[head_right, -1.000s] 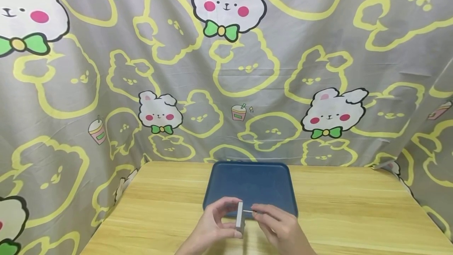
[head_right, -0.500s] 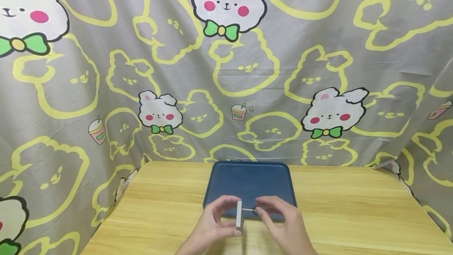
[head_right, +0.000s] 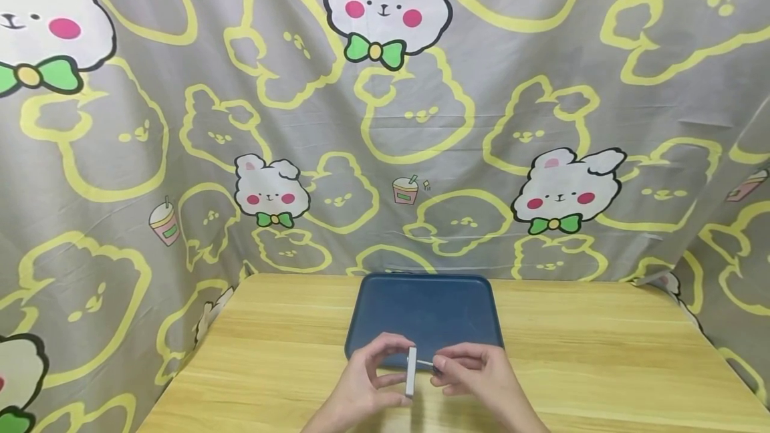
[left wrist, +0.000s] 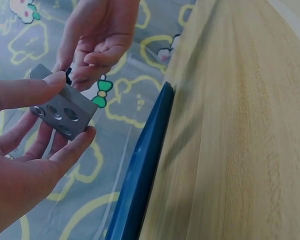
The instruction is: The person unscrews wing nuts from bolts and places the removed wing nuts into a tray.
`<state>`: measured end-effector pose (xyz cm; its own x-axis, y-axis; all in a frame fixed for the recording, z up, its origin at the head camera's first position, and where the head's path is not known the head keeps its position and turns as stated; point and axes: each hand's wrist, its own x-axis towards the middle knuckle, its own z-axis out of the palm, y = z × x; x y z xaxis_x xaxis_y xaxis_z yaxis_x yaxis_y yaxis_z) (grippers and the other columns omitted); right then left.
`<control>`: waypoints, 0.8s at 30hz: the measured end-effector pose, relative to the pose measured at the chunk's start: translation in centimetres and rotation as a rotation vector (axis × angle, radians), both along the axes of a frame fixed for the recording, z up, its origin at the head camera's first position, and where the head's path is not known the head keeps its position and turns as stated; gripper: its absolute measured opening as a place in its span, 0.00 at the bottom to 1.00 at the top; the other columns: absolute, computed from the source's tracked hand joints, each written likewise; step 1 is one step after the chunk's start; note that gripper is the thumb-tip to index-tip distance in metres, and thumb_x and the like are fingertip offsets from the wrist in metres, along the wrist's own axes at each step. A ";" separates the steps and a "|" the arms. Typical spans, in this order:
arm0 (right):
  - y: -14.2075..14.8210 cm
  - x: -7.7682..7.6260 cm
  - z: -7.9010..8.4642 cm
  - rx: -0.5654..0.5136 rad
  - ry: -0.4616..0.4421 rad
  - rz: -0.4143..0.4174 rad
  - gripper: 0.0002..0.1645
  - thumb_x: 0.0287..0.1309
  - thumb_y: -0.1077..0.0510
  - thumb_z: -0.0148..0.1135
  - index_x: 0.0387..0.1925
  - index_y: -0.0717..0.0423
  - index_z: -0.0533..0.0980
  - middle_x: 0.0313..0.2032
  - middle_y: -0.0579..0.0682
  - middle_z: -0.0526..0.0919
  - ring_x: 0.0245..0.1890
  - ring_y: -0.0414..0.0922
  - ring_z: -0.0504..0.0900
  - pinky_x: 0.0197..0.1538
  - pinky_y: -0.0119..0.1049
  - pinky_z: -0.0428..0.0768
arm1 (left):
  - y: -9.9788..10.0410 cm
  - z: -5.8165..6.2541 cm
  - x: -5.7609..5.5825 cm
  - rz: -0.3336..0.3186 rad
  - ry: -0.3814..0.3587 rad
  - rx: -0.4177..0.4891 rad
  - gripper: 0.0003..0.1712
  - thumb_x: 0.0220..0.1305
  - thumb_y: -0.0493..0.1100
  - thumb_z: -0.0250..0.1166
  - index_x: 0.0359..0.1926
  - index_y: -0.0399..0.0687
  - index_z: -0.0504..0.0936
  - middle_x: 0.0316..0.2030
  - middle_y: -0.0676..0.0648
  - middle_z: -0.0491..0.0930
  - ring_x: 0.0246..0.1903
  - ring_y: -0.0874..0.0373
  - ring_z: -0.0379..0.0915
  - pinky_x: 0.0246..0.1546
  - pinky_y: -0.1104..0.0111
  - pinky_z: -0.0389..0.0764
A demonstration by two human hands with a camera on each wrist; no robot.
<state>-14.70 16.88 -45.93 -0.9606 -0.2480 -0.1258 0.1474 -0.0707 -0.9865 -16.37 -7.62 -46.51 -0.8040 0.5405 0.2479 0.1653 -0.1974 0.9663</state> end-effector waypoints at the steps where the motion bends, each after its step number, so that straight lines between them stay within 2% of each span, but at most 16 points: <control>1: 0.0 0.0 0.0 0.000 0.001 0.005 0.20 0.69 0.56 0.66 0.51 0.71 0.81 0.40 0.62 0.89 0.39 0.51 0.90 0.42 0.41 0.90 | 0.0 0.0 0.0 0.001 0.004 -0.003 0.38 0.47 0.18 0.74 0.61 0.39 0.77 0.59 0.39 0.72 0.60 0.51 0.73 0.55 0.58 0.84; 7: -0.2 0.2 0.0 0.036 0.047 0.000 0.18 0.67 0.57 0.68 0.48 0.70 0.81 0.40 0.62 0.88 0.38 0.50 0.90 0.40 0.41 0.90 | 0.2 0.0 0.1 0.002 0.008 -0.006 0.38 0.46 0.18 0.74 0.60 0.39 0.78 0.58 0.40 0.72 0.60 0.52 0.73 0.55 0.58 0.84; 15: -0.6 0.6 0.1 0.161 0.235 -0.061 0.16 0.64 0.61 0.71 0.46 0.70 0.82 0.40 0.59 0.88 0.38 0.48 0.90 0.40 0.38 0.90 | 0.1 -0.1 0.0 0.013 -0.031 -0.011 0.37 0.49 0.21 0.75 0.61 0.39 0.77 0.58 0.41 0.75 0.60 0.51 0.73 0.53 0.59 0.85; 18: -1.1 0.9 0.0 0.222 0.364 -0.111 0.11 0.61 0.62 0.72 0.43 0.64 0.84 0.40 0.56 0.87 0.38 0.46 0.89 0.40 0.37 0.89 | 0.0 -0.2 -0.1 0.013 -0.057 -0.004 0.36 0.50 0.22 0.75 0.62 0.38 0.77 0.58 0.41 0.76 0.61 0.51 0.73 0.52 0.58 0.86; 20: -1.4 1.1 -0.1 0.263 0.489 -0.152 0.08 0.59 0.64 0.74 0.41 0.58 0.86 0.39 0.53 0.87 0.38 0.43 0.88 0.39 0.36 0.90 | -0.1 -0.2 -0.1 0.009 -0.074 0.007 0.36 0.51 0.23 0.76 0.62 0.38 0.77 0.58 0.42 0.77 0.61 0.51 0.73 0.51 0.57 0.86; 22: -1.6 1.1 -0.2 0.295 0.635 -0.186 0.09 0.56 0.67 0.75 0.39 0.54 0.87 0.38 0.51 0.88 0.38 0.41 0.88 0.37 0.36 0.89 | -0.2 -0.2 -0.2 0.004 -0.093 0.020 0.36 0.51 0.24 0.76 0.62 0.37 0.77 0.58 0.42 0.77 0.61 0.50 0.73 0.51 0.56 0.86; 24: -1.7 1.1 -0.4 0.317 0.791 -0.211 0.15 0.52 0.72 0.76 0.37 0.50 0.87 0.38 0.49 0.88 0.38 0.41 0.87 0.37 0.33 0.89 | -0.2 -0.2 -0.2 -0.005 -0.117 0.041 0.36 0.51 0.24 0.76 0.63 0.35 0.76 0.59 0.43 0.78 0.61 0.50 0.73 0.51 0.55 0.86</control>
